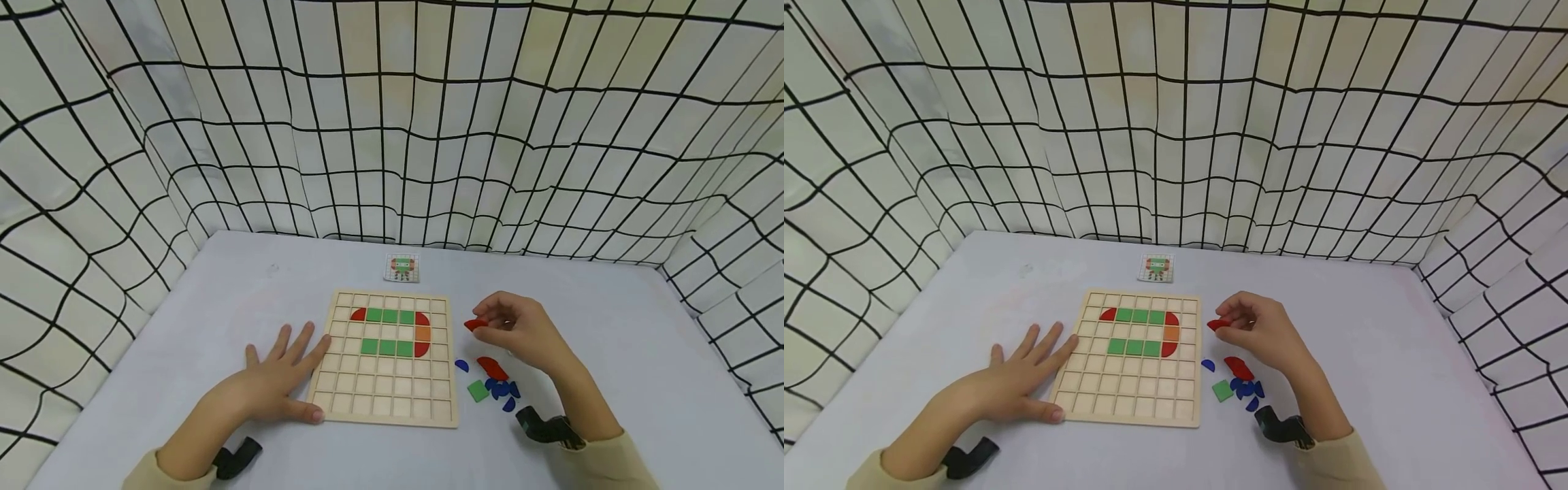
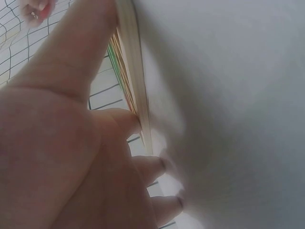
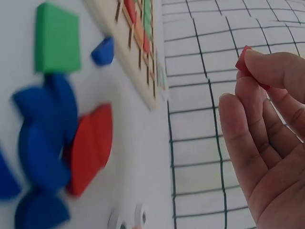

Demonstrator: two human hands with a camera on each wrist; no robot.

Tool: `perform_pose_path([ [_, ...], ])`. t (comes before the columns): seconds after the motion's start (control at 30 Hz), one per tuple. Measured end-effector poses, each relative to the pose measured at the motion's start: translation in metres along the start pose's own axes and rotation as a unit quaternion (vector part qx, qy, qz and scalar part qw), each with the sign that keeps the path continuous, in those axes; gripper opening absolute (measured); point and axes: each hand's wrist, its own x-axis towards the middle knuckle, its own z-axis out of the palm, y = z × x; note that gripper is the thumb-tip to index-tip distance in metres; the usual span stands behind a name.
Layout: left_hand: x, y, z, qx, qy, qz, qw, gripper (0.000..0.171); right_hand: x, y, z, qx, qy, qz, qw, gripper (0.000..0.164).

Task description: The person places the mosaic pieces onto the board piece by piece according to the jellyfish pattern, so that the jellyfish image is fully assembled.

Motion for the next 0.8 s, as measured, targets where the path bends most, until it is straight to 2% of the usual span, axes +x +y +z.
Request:
perform_pose_path([
  [0.23,-0.002,-0.003,-0.001,-0.001,0.0,0.002,1.0,0.119,0.02,-0.033,0.025,0.032,-0.037,-0.019,0.999,0.012],
  [0.5,0.0,-0.002,0.0,-0.008,0.003,0.011,0.9999,0.118,0.034,-0.062,0.066,0.071,-0.084,-0.095,0.989,0.009],
  [0.6,0.0,-0.001,0.0,-0.007,0.002,0.007,1.0,0.118,0.039,-0.069,0.083,0.059,-0.104,-0.105,0.987,0.011],
  [0.8,-0.002,0.001,-0.001,0.002,0.001,0.003,1.0,0.117,0.048,-0.088,0.115,-0.025,-0.117,-0.1,0.988,0.01],
])
